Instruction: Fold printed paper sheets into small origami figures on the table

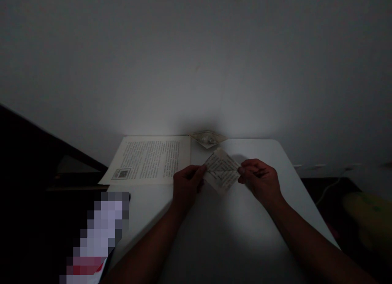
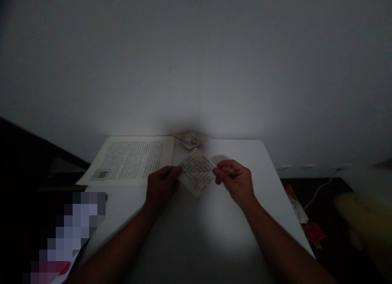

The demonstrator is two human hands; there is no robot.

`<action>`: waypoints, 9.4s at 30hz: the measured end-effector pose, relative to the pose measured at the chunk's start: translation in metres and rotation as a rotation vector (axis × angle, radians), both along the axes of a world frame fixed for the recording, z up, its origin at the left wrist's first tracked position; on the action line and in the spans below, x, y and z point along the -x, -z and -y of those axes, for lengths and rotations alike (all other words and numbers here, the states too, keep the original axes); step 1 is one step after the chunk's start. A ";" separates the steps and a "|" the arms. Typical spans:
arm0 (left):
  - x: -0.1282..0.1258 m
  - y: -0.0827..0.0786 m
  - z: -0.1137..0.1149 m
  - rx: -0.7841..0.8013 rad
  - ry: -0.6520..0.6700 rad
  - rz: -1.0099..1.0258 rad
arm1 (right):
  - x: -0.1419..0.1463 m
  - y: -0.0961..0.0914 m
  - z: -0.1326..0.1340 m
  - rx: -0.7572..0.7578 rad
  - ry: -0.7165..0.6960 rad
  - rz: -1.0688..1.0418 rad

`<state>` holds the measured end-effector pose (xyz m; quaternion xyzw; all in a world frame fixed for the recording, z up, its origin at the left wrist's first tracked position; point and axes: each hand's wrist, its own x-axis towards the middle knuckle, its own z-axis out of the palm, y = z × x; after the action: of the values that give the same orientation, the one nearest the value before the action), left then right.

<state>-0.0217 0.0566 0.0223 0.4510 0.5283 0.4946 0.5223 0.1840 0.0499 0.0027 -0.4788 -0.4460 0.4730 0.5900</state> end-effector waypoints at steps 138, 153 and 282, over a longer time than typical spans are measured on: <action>0.004 0.007 0.003 -0.416 0.534 -0.082 | 0.002 -0.005 0.007 -0.265 -0.323 0.340; 0.004 0.004 0.002 -0.370 0.531 -0.119 | 0.004 -0.005 0.008 -0.155 -0.325 0.294; -0.008 0.006 0.006 -0.113 0.234 -0.218 | 0.002 -0.010 0.011 -0.141 -0.100 0.303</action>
<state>-0.0142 0.0506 0.0160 0.5893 0.4970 0.4075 0.4896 0.1817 0.0386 0.0123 -0.4794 -0.5852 0.3916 0.5238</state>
